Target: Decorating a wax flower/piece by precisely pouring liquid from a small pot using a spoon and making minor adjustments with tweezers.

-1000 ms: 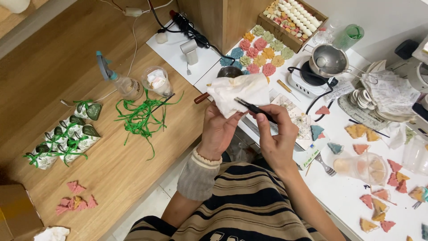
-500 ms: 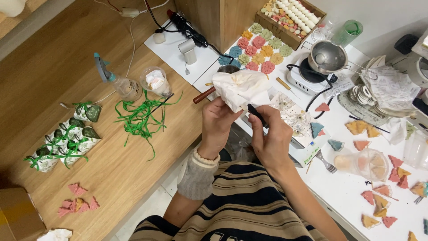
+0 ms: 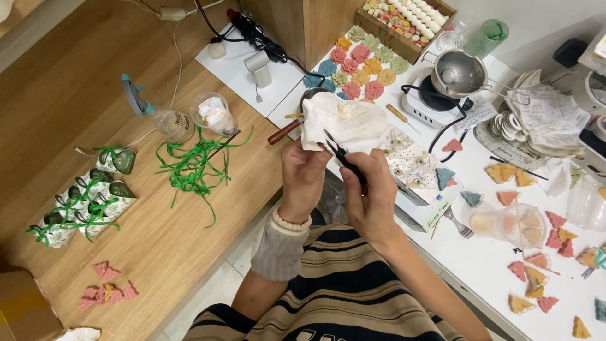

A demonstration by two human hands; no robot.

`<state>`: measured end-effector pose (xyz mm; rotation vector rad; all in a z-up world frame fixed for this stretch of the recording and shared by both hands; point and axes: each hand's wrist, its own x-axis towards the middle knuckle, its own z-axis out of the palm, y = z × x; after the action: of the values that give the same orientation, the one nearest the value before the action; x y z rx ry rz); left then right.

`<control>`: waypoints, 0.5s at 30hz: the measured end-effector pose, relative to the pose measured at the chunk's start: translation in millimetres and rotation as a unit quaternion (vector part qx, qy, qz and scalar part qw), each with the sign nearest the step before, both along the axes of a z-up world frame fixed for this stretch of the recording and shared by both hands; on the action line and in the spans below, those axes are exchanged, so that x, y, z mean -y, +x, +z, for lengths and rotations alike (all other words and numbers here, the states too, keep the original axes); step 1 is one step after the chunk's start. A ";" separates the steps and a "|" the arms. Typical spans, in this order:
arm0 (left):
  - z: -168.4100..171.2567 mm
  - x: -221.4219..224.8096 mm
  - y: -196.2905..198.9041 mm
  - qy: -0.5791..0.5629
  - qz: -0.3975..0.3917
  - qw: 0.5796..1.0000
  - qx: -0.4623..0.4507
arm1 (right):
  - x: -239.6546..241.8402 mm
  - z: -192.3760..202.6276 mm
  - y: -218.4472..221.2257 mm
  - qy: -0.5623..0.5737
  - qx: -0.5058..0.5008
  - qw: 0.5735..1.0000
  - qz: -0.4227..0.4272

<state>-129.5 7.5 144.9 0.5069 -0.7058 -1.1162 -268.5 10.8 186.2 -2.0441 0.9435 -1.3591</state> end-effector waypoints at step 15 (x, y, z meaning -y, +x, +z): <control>-13.7 2.3 10.4 0.063 0.035 0.996 -0.045 | -9.6 -3.1 1.3 0.154 0.001 0.987 0.040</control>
<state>-119.1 5.2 131.1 0.5802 -0.5390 -1.1154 -267.1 20.3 183.1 -1.8251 0.9918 -1.0987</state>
